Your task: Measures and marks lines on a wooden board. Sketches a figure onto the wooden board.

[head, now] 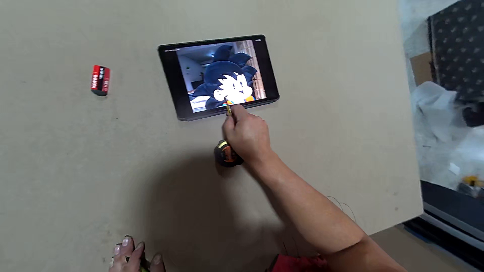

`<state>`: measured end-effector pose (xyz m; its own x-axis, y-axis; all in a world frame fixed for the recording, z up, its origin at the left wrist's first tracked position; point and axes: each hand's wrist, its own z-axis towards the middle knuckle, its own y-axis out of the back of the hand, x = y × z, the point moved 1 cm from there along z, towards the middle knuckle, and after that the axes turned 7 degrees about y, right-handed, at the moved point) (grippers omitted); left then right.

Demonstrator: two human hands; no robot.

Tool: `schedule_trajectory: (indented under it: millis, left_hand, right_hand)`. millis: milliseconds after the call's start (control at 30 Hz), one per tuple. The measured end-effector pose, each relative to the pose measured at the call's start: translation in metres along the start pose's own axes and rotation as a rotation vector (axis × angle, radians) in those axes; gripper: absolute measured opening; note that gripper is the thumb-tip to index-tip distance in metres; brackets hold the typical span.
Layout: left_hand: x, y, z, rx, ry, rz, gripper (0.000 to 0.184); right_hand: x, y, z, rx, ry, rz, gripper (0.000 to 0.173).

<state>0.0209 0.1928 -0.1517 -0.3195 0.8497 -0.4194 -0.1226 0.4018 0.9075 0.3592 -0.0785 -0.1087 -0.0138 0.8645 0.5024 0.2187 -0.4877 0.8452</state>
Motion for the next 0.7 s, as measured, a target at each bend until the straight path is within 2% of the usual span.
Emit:
schedule_trajectory:
  millis: [300,700]
  left_hand:
    - [0.0054,-0.0002,-0.0031,0.034,0.031,-0.022,0.053]
    - [0.0007,-0.0009,-0.0004,-0.023,-0.01,-0.063,0.048]
  right_hand:
    - [-0.0012,-0.0075,-0.0005,-0.101,0.033,-0.051,0.023]
    - [-0.0027,-0.0063,-0.0006,-0.089,0.026,-0.058,0.024]
